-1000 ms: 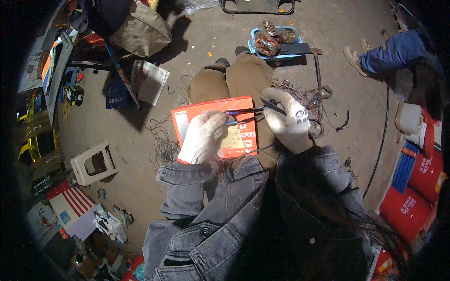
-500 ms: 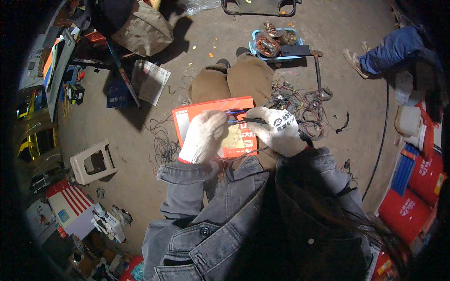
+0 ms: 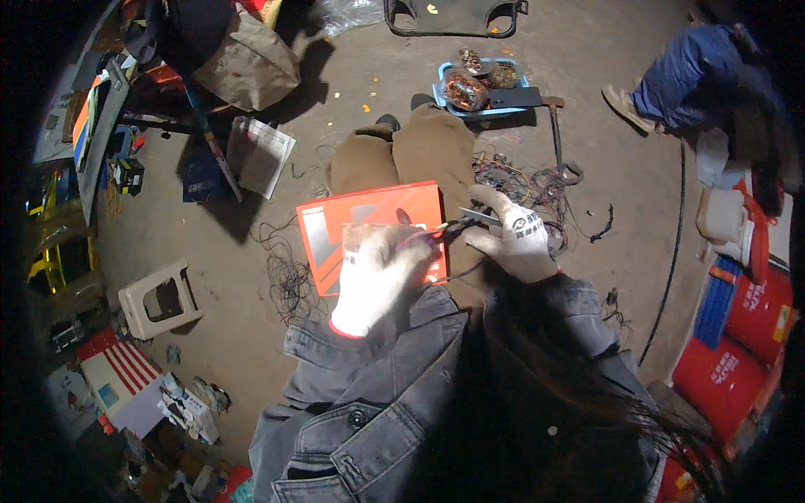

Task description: The person sits on the floor and uses pliers to strip insulation from several multi-colored wires. They repeatedly cut, pull, and twist the wire ends while working over a red box.

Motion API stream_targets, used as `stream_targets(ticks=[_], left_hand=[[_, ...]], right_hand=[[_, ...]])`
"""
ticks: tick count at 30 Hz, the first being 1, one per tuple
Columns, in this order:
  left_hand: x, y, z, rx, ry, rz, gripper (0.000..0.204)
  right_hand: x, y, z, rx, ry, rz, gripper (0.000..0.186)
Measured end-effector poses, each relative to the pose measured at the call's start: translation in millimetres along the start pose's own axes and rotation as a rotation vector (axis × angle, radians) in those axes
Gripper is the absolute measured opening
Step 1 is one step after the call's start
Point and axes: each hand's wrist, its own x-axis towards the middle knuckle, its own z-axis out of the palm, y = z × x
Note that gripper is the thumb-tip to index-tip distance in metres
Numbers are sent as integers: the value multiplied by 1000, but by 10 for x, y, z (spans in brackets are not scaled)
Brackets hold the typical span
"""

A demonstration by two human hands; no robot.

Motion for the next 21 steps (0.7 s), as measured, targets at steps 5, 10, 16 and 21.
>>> stream_targets(ticks=[5, 10, 16, 21], left_hand=[[-334, -7, 205, 571, 78, 473, 35], [-424, -132, 289, 643, 67, 541, 37], [-423, -94, 265, 486, 72, 616, 32], [-440, 54, -17, 230, -205, 288, 36]], right_hand=[[9, 189, 41, -10, -84, 9, 47], [-84, 287, 160, -9, 44, -55, 32], [-203, 184, 4, -90, 174, -99, 21], [-252, 16, -175, 15, 221, -257, 22]])
